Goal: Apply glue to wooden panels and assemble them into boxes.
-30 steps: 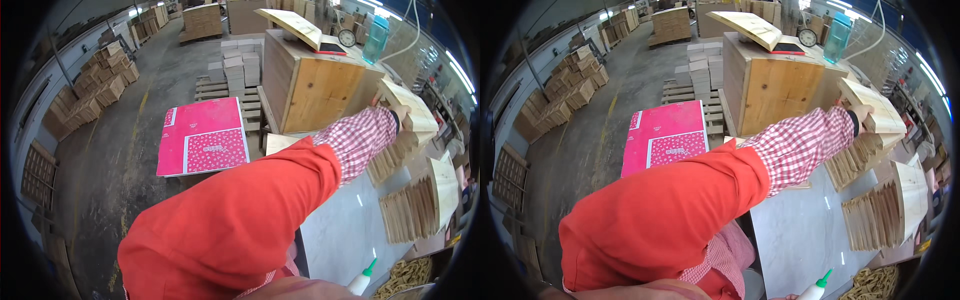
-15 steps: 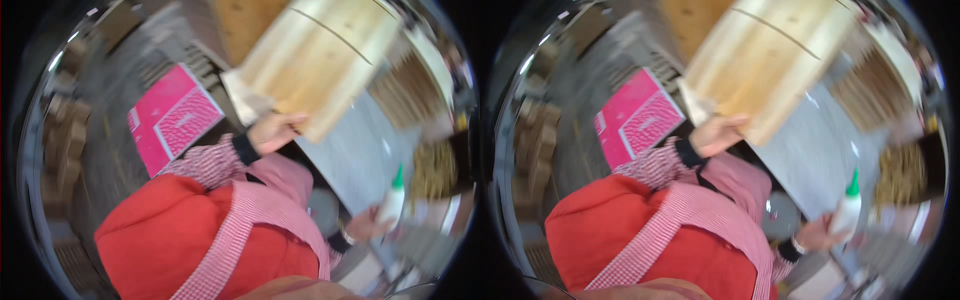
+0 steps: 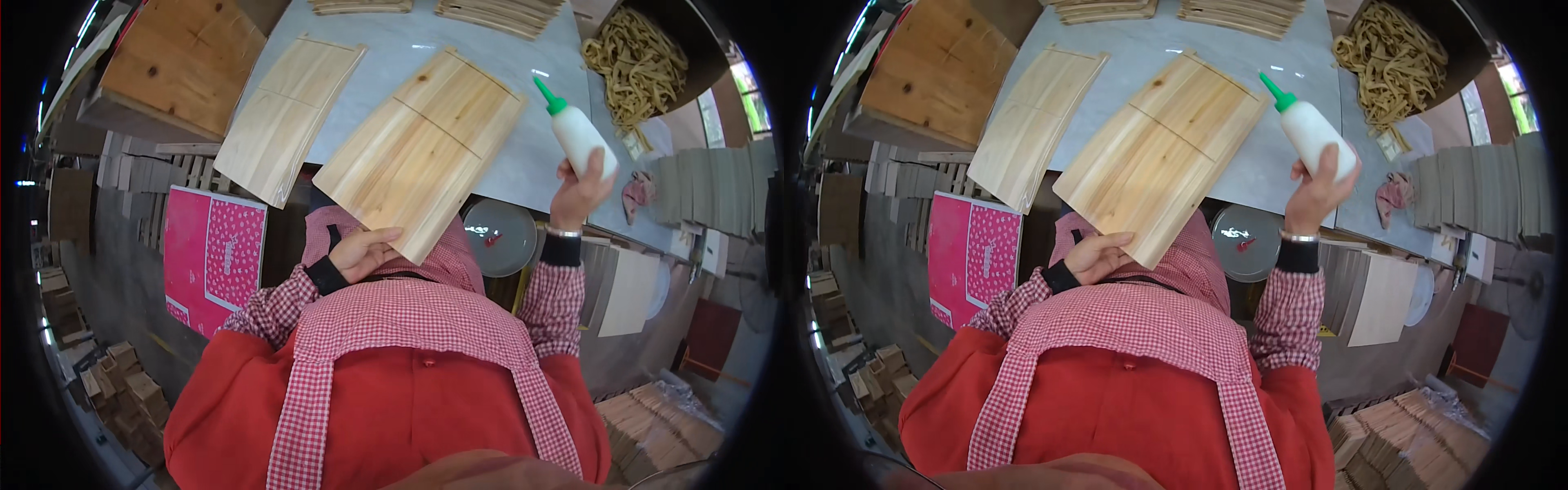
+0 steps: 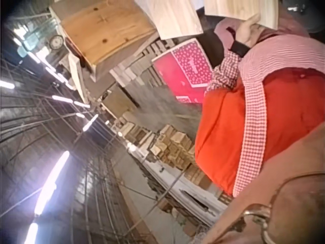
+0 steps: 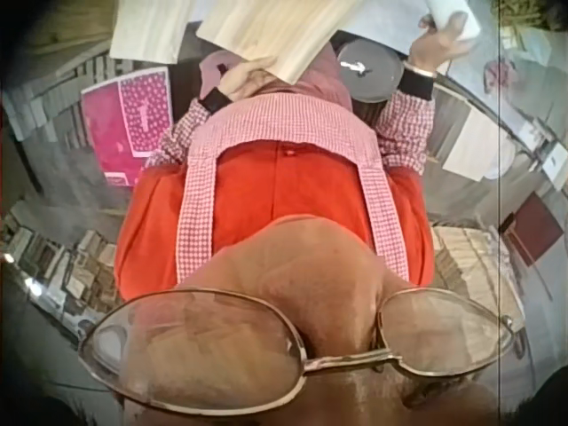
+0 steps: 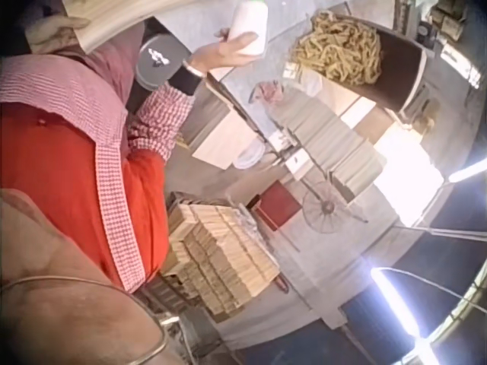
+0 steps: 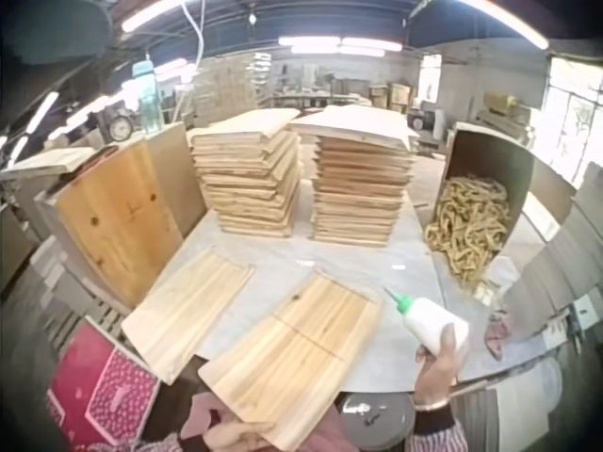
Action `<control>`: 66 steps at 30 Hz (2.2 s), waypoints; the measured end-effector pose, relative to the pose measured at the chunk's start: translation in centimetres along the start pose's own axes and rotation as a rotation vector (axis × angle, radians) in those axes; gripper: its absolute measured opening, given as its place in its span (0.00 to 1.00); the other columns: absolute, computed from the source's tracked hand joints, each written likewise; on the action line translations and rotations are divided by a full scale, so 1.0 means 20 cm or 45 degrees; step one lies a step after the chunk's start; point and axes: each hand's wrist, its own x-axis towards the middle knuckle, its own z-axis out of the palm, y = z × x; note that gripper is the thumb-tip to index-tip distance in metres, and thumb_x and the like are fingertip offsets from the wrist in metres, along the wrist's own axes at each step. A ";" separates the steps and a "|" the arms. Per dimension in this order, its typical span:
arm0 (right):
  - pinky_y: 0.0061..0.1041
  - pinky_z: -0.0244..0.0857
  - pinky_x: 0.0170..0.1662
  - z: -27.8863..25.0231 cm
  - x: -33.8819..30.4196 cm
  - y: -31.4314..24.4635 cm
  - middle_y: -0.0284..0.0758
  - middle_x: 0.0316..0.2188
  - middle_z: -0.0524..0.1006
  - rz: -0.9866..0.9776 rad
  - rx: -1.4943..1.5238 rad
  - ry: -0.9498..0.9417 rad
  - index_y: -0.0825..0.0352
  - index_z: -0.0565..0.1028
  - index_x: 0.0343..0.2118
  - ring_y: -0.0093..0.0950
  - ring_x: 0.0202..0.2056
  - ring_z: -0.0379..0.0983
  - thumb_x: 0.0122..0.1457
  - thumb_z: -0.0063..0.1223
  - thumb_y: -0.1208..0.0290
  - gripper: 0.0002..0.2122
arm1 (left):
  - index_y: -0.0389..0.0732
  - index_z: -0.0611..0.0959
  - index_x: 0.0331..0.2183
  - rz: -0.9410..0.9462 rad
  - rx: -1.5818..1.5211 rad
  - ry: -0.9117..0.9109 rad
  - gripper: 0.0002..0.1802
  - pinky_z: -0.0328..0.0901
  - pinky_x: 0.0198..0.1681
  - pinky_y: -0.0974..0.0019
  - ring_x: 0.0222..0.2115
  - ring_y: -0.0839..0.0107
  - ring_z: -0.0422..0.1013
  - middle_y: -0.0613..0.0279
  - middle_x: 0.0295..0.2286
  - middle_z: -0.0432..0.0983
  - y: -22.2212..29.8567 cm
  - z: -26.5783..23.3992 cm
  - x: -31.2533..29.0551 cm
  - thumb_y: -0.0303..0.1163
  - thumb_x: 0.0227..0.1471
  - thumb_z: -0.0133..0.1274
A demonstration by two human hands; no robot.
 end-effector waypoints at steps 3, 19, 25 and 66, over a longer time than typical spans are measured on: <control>0.20 0.58 0.18 0.09 0.12 0.12 0.37 0.27 0.72 0.032 -0.056 -0.087 0.71 0.65 0.43 0.22 0.17 0.66 0.58 0.54 0.59 0.20 | 0.33 0.63 0.55 -0.017 0.080 0.011 0.28 0.62 0.57 0.56 0.50 0.62 0.67 0.51 0.50 0.68 0.04 0.01 -0.02 0.25 0.54 0.52; 0.34 0.69 0.36 0.48 0.43 0.43 0.45 0.30 0.77 -0.471 -0.832 -0.544 0.68 0.69 0.40 0.40 0.30 0.76 0.48 0.64 0.59 0.22 | 0.40 0.73 0.37 0.061 0.367 0.656 0.16 0.70 0.41 0.61 0.36 0.68 0.74 0.58 0.34 0.77 0.15 0.01 -0.09 0.34 0.50 0.61; 0.27 0.69 0.35 0.27 0.48 0.25 0.40 0.29 0.77 -0.645 -0.968 -0.686 0.68 0.70 0.40 0.30 0.30 0.75 0.50 0.63 0.64 0.19 | 0.39 0.74 0.32 0.118 0.355 0.737 0.14 0.72 0.34 0.68 0.29 0.72 0.74 0.61 0.29 0.76 0.15 0.03 -0.08 0.33 0.48 0.63; 0.27 0.69 0.32 -0.09 -0.20 -0.08 0.40 0.28 0.75 -0.517 -0.982 -0.708 0.69 0.69 0.41 0.30 0.28 0.74 0.48 0.64 0.70 0.19 | 0.36 0.77 0.30 0.204 0.219 0.615 0.11 0.70 0.38 0.71 0.29 0.74 0.73 0.62 0.28 0.76 0.10 -0.06 -0.10 0.32 0.49 0.62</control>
